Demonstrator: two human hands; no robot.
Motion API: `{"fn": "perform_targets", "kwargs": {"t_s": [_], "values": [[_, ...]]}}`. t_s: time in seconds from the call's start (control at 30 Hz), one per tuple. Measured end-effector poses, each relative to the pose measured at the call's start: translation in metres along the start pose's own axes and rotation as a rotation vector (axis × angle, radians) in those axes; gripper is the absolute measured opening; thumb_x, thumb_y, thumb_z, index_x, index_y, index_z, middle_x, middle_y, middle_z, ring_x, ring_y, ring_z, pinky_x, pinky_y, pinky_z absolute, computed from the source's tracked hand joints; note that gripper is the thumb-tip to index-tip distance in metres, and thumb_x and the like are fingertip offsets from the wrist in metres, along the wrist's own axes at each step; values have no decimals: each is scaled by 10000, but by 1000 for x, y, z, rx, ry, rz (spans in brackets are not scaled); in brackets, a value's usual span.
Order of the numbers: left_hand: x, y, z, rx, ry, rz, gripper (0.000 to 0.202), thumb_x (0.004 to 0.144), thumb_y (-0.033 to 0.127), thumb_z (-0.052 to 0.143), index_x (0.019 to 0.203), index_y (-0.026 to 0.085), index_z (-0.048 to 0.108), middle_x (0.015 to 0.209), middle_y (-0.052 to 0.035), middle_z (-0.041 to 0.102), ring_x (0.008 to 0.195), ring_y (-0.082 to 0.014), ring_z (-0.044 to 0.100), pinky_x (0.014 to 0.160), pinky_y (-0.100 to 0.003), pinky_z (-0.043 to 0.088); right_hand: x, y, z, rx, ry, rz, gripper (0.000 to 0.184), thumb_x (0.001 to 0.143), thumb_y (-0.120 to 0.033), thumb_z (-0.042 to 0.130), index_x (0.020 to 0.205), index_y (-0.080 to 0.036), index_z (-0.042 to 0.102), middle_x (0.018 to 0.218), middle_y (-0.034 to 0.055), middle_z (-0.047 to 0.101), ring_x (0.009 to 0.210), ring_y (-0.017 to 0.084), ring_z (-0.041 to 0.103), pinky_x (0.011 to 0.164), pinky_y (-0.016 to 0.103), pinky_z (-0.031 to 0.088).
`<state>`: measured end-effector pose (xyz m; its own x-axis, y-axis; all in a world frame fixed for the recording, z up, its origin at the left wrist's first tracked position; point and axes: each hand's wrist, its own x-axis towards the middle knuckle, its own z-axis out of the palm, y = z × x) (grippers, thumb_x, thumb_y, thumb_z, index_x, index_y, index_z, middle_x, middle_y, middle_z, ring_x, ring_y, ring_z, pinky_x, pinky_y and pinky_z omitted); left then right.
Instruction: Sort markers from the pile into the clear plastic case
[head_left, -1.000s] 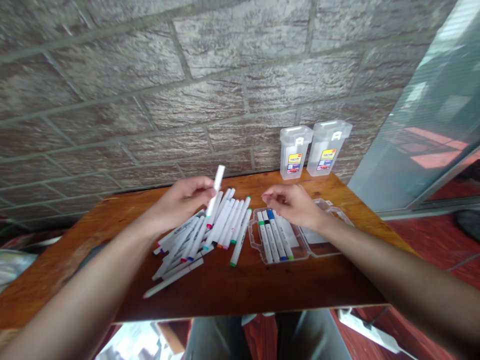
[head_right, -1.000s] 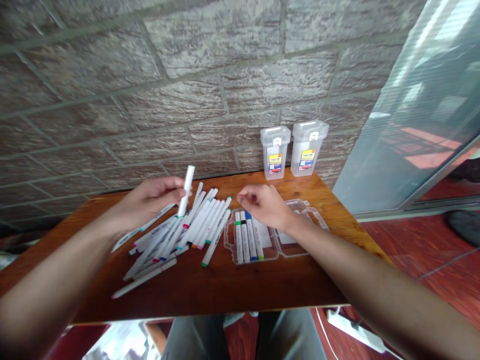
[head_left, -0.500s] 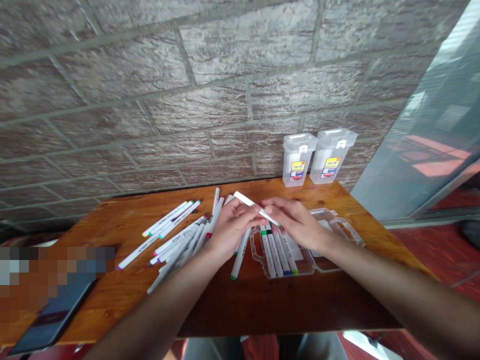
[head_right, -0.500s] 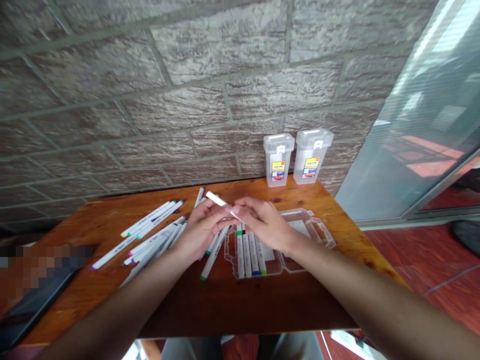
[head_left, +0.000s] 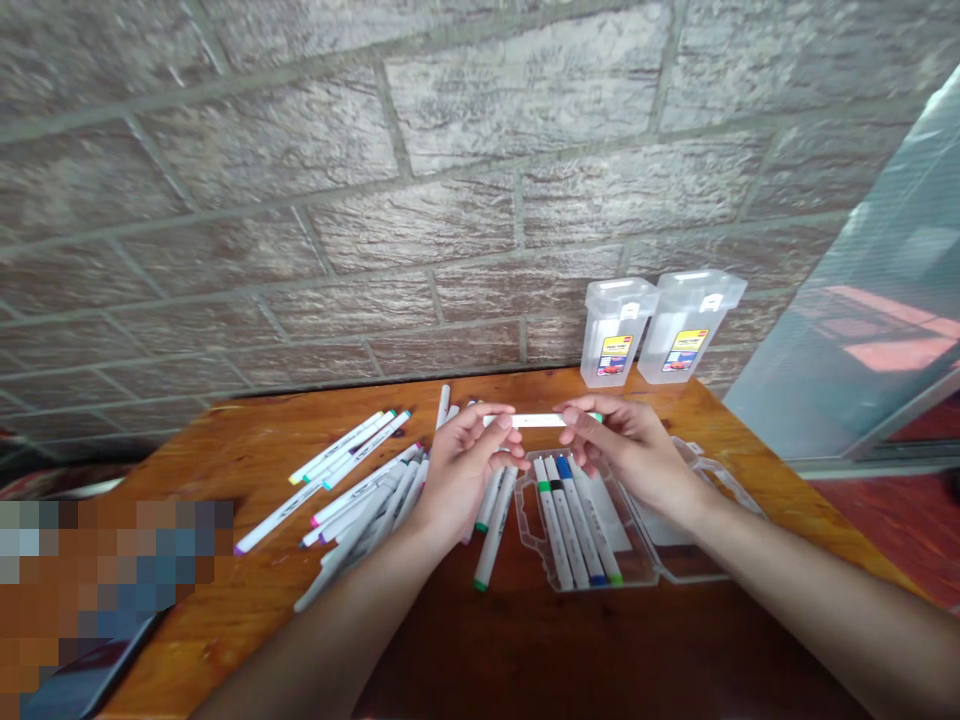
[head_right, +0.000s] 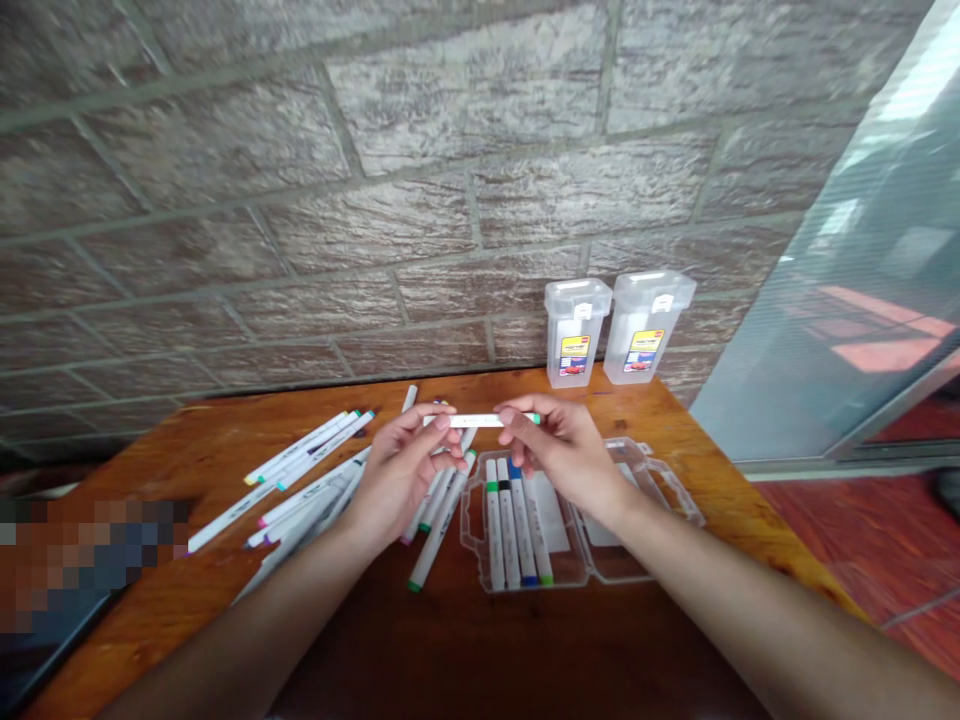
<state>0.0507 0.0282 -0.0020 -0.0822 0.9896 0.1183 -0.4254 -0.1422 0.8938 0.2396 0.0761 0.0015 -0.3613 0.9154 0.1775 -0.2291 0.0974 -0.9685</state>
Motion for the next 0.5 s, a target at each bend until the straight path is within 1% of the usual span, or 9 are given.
{"fn": "perform_targets", "kwargs": {"t_s": [0.07, 0.23, 0.37, 0.5], "values": [[1, 1, -1, 10, 2, 1, 317, 796, 353, 843, 1011, 144, 741, 783, -33, 708, 685, -137, 664, 634, -273, 597, 1, -2, 0, 63, 26, 30, 335, 764, -469, 861, 884, -179, 741, 711, 10, 703, 479, 103, 579, 394, 211, 441], [4, -1, -5, 0, -14, 4, 291, 836, 338, 805, 1040, 135, 761, 812, -62, 740, 694, -147, 681, 655, -286, 600, 3, -5, -1, 150, 53, 62, 306, 750, -429, 882, 869, -180, 751, 737, 17, 720, 485, 90, 577, 418, 204, 467], [4, -2, -6, -25, -33, 5, 280, 859, 330, 780, 1056, 132, 764, 821, -72, 751, 664, -150, 686, 656, -293, 588, 3, -7, -1, 168, 60, 69, 295, 753, -416, 881, 866, -179, 746, 734, 21, 722, 487, 92, 575, 421, 205, 470], [3, -1, -5, -74, -85, -17, 274, 874, 324, 757, 1065, 129, 776, 826, -82, 749, 641, -157, 679, 645, -311, 584, 3, -8, -2, 171, 92, 49, 278, 743, -399, 881, 829, -188, 721, 740, 15, 726, 481, 89, 566, 404, 193, 460]]}}
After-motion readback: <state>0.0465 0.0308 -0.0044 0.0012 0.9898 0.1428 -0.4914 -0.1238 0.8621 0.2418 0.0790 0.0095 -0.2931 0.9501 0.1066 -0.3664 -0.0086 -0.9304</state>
